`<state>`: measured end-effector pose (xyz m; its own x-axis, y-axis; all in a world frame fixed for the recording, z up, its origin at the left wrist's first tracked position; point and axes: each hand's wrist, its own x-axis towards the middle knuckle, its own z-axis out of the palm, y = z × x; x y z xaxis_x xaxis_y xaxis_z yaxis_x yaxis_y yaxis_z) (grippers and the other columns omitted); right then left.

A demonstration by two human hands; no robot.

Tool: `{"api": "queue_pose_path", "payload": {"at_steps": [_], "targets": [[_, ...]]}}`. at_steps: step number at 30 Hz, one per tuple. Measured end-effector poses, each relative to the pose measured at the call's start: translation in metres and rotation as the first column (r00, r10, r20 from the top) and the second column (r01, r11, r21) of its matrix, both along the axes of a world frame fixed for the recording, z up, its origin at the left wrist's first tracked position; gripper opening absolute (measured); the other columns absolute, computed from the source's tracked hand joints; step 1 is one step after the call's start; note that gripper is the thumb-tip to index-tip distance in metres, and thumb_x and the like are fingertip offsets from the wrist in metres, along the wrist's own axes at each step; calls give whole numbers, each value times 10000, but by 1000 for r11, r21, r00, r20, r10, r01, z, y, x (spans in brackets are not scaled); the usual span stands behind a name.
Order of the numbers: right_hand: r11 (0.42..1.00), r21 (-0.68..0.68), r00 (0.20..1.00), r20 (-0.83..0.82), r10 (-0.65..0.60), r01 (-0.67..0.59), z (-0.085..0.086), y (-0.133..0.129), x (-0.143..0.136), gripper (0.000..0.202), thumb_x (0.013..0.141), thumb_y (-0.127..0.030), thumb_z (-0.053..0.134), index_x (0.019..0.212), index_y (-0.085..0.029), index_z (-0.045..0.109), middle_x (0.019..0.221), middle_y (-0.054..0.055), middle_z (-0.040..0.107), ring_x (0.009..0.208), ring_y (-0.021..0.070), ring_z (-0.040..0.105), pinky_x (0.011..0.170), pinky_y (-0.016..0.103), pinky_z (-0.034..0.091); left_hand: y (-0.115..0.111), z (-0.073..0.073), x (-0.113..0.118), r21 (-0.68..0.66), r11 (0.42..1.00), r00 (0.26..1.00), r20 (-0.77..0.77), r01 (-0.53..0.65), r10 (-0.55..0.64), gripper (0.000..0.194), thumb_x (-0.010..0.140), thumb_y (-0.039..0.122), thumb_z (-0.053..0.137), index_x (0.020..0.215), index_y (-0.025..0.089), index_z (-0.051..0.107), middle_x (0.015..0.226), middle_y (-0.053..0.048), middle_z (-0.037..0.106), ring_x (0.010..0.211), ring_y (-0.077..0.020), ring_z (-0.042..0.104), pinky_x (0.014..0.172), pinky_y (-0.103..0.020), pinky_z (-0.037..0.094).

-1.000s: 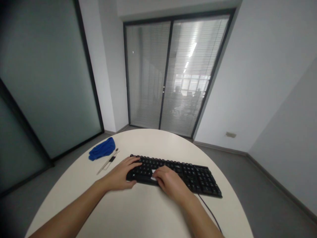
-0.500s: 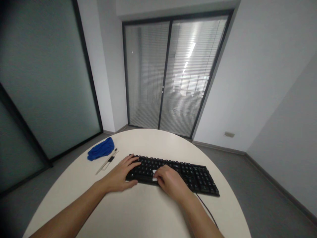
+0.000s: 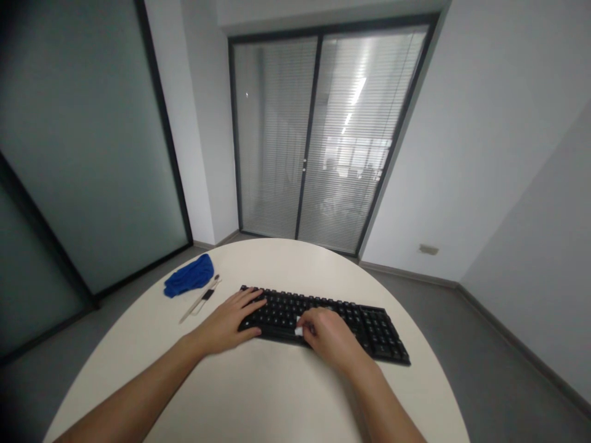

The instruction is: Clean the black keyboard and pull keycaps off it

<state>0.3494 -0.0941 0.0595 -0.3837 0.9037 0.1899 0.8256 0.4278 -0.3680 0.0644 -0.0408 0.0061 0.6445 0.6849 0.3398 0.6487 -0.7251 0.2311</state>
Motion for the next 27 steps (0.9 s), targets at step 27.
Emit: {"api": "queue_pose_path", "payload": {"at_steps": [27], "targets": [[996, 77, 991, -118, 58, -49, -11, 5, -13, 249, 840, -105, 522, 941, -220, 718, 942, 38, 702, 932, 183, 622, 860, 296, 474, -2, 0, 1, 32, 997, 996, 59, -64, 62, 462, 937, 432, 515, 1367, 264, 498, 1506, -62, 415, 1410, -297, 323, 1164, -542, 254]]}}
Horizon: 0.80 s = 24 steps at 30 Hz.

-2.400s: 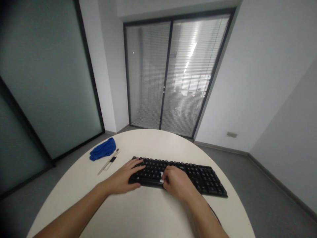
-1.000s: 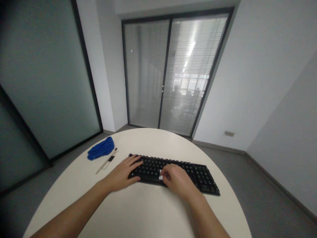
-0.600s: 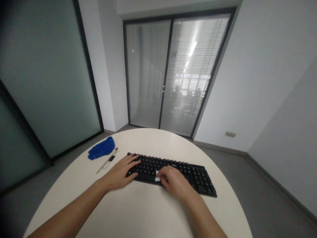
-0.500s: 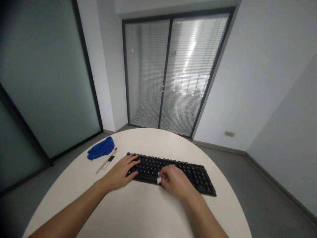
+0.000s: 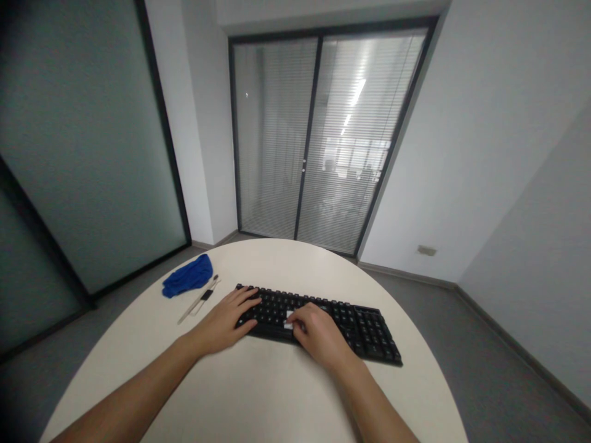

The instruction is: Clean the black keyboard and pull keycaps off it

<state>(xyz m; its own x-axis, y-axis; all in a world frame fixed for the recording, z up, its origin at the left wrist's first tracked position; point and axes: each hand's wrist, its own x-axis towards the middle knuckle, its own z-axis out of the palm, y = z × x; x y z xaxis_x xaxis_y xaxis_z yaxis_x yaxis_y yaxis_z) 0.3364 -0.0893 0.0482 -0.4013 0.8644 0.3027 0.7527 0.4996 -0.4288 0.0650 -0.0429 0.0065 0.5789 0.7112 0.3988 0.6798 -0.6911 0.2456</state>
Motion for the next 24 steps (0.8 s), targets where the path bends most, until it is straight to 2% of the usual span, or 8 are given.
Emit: {"api": "queue_pose_path", "payload": {"at_steps": [4, 7, 11, 13, 15, 19, 21, 24], "targets": [[998, 11, 998, -24, -66, 66, -2, 4, 8, 254, 851, -113, 492, 964, -207, 699, 983, 52, 698, 965, 202, 618, 891, 335, 470, 0, 1, -1, -6, 1000, 1000, -5, 2, -2, 459, 939, 429, 513, 1368, 269, 496, 1509, -60, 410, 1409, -296, 326, 1165, -541, 257], [999, 1, 999, -17, -47, 47, -1, 6, 14, 274, 841, -102, 481, 973, -202, 699, 1007, 58, 699, 995, 212, 611, 918, 355, 458, 1, 0, -1, -1, 1000, 1000, 8, 15, -15, 458, 937, 421, 517, 1367, 263, 500, 1506, -66, 414, 1406, -302, 331, 1162, -548, 261], [998, -46, 999, 6, -46, 46, 4, 3, 14, 276, 761, -63, 516, 871, -217, 717, 888, 33, 701, 889, 199, 624, 838, 323, 472, 1, -2, -1, 0, 1000, 1000, 6, 9, -9, 462, 937, 424, 516, 1370, 264, 500, 1504, -63, 417, 1408, -305, 323, 1163, -545, 264], [998, -29, 999, -14, -47, 47, 3, 0, 10, 275, 752, -50, 520, 857, -215, 715, 869, 28, 697, 874, 193, 621, 824, 315, 473, 1, -2, -1, -3, 1000, 1000, 6, 5, -5, 456, 942, 428, 507, 1368, 266, 503, 1506, -58, 415, 1412, -302, 317, 1167, -542, 258], [1000, 10, 998, -51, 22, -22, 1, -2, 2, 288, 791, -53, 510, 913, -214, 714, 938, 36, 702, 931, 189, 615, 860, 315, 471, 1, -2, -1, -1, 1000, 1000, 13, 6, -6, 443, 950, 420, 494, 1365, 266, 508, 1504, -57, 419, 1410, -298, 321, 1167, -542, 257], [965, 19, 965, -20, 261, -261, -2, -6, -12, 345, 829, -41, 489, 985, -241, 724, 1057, 25, 703, 1030, 174, 592, 929, 301, 454, 1, -2, -1, 3, 1000, 1000, 10, 7, -7, 426, 963, 398, 473, 1366, 265, 505, 1501, -56, 424, 1404, -287, 336, 1169, -541, 255], [961, -9, 961, 25, 276, -276, 0, -7, -13, 368, 788, -13, 502, 949, -247, 735, 1016, 10, 714, 1006, 169, 597, 917, 288, 454, 1, -2, 0, 5, 1000, 1000, 1, 0, 0, 427, 960, 393, 478, 1365, 261, 504, 1502, -57, 422, 1403, -288, 336, 1171, -538, 255], [978, -37, 977, 54, 205, -203, 3, -6, -6, 363, 732, 1, 518, 883, -241, 743, 899, 1, 722, 908, 162, 618, 858, 272, 468, 1, -1, 0, 5, 1000, 1000, -7, -5, 5, 427, 957, 380, 485, 1365, 256, 505, 1505, -62, 417, 1406, -292, 329, 1172, -535, 255]]}}
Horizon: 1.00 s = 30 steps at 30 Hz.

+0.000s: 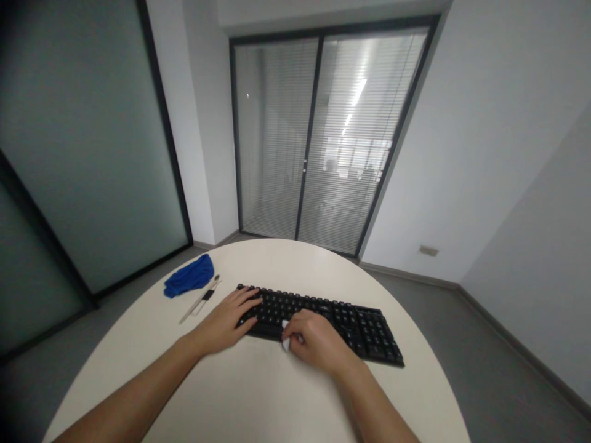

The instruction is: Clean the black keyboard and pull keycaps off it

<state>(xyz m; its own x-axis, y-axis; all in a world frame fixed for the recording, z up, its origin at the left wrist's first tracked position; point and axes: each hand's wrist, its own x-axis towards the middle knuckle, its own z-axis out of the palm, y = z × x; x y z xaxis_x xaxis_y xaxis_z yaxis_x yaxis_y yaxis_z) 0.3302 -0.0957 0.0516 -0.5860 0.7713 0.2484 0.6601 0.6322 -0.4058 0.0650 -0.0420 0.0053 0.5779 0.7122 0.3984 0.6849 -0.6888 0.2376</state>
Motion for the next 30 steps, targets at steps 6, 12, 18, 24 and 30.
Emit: {"api": "queue_pose_path", "payload": {"at_steps": [6, 12, 18, 24, 30], "targets": [[978, 66, 976, -110, -190, 198, -8, 12, 23, 306, 844, -95, 506, 1019, -218, 725, 1103, 58, 699, 1049, 202, 610, 962, 357, 458, -2, 3, 0, 0, 1000, 1000, -9, -5, 5, 422, 955, 380, 493, 1357, 257, 508, 1501, -63, 423, 1403, -288, 338, 1167, -537, 261], [986, 29, 985, -48, -164, 165, -6, 11, 23, 355, 817, -78, 503, 1040, -218, 740, 1072, 55, 718, 1033, 205, 624, 946, 344, 480, 0, -1, 0, 29, 1000, 1000, 0, 10, -10, 422, 954, 373, 494, 1360, 259, 504, 1500, -64, 422, 1401, -288, 342, 1157, -542, 279], [979, 34, 978, -66, -198, 200, -4, 12, 25, 328, 835, -106, 509, 1028, -232, 742, 1044, 52, 727, 1001, 210, 641, 924, 358, 500, 1, -3, -2, 20, 1000, 1000, 6, 11, -11, 436, 953, 375, 495, 1374, 264, 493, 1508, -64, 411, 1405, -293, 335, 1158, -544, 277], [966, 139, 975, -68, -212, 220, -26, 21, 23, 419, 973, -263, 418, 1373, -221, 533, 1422, 86, 525, 1316, 243, 468, 1128, 478, 343, 0, -2, -1, 26, 1000, 1000, 9, 17, -17, 433, 951, 379, 500, 1369, 265, 500, 1505, -60, 415, 1403, -292, 339, 1161, -543, 272], [983, 76, 986, 5, -169, 168, -23, 18, 23, 445, 914, -157, 432, 1332, -200, 581, 1389, 84, 559, 1303, 225, 485, 1133, 445, 345, -1, 1, -1, 25, 1000, 1000, -8, 7, -7, 432, 956, 373, 490, 1374, 268, 491, 1506, -57, 415, 1401, -295, 344, 1157, -545, 281]]}}
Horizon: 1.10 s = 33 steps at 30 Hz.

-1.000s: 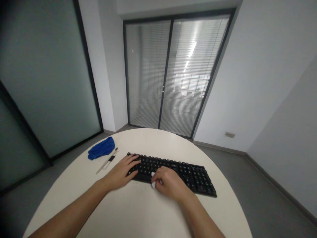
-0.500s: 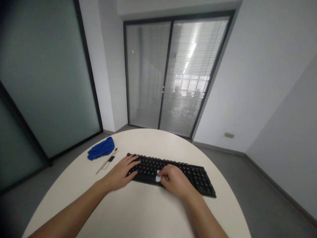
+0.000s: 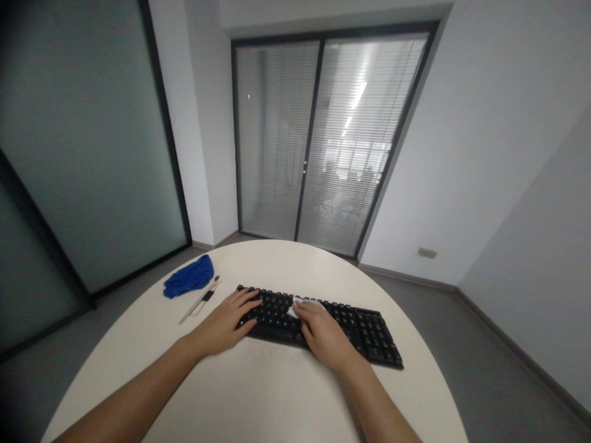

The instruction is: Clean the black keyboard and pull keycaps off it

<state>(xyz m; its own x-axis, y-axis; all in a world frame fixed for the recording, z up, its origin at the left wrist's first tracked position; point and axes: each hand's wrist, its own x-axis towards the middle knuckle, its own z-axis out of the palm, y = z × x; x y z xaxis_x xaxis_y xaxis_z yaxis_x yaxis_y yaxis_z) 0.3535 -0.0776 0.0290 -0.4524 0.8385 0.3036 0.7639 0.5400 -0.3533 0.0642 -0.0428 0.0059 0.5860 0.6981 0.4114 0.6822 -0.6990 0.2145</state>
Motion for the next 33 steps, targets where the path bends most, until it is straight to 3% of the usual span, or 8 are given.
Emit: {"api": "queue_pose_path", "payload": {"at_steps": [4, 10, 16, 20, 24, 27, 33], "targets": [[999, -24, 999, 8, 42, -42, 11, -4, 0, 489, 826, -54, 450, 1238, -212, 658, 1275, 75, 642, 1204, 213, 550, 1073, 390, 408, 0, 0, 0, 9, 1000, 1000, 9, 6, -6, 427, 953, 373, 495, 1365, 263, 502, 1496, -63, 430, 1398, -290, 349, 1157, -538, 284], [988, -80, 988, 68, 140, -135, 29, -16, -10, 487, 805, -9, 423, 1137, -222, 709, 1110, 60, 719, 1061, 212, 597, 956, 329, 452, 1, 0, 0, 11, 1000, 1000, 25, 16, -16, 430, 949, 373, 503, 1366, 268, 501, 1490, -62, 438, 1394, -286, 357, 1151, -541, 289], [989, -107, 978, 169, 119, -102, 38, -25, -15, 379, 748, -37, 465, 893, -225, 762, 903, 37, 749, 884, 193, 631, 827, 270, 461, 0, 0, 0, -8, 1000, 1000, 22, 1, -1, 427, 954, 379, 494, 1366, 266, 503, 1496, -62, 431, 1399, -288, 348, 1156, -541, 285], [987, -122, 984, 135, 119, -102, 39, -27, -13, 383, 704, -55, 488, 882, -247, 769, 874, 5, 753, 861, 180, 642, 809, 255, 468, 0, -1, -1, -9, 1000, 1000, 25, 2, -2, 433, 956, 385, 490, 1372, 262, 498, 1504, -67, 418, 1404, -291, 338, 1157, -545, 281], [1000, -29, 997, 79, 6, -4, 37, -24, -10, 379, 744, -80, 485, 958, -235, 757, 975, 31, 740, 941, 189, 642, 865, 272, 472, 0, 0, -1, -14, 1000, 1000, 21, 5, -5, 429, 960, 383, 485, 1371, 263, 498, 1504, -63, 417, 1406, -287, 334, 1159, -541, 277], [998, -17, 990, 134, -50, 53, 34, -21, -11, 364, 756, -90, 481, 937, -236, 761, 963, 50, 740, 933, 212, 649, 855, 300, 483, -1, 1, -1, -18, 1000, 1000, 23, 4, -3, 427, 960, 390, 483, 1368, 265, 501, 1504, -61, 419, 1407, -288, 332, 1159, -540, 278], [994, -98, 981, 181, 73, -56, 38, -25, -11, 390, 684, -80, 493, 891, -256, 772, 901, 18, 753, 869, 198, 670, 826, 283, 495, 0, 0, -1, -21, 1000, 1000, 10, -1, 1, 432, 959, 380, 489, 1377, 270, 490, 1507, -58, 414, 1413, -278, 323, 1164, -535, 263]]}}
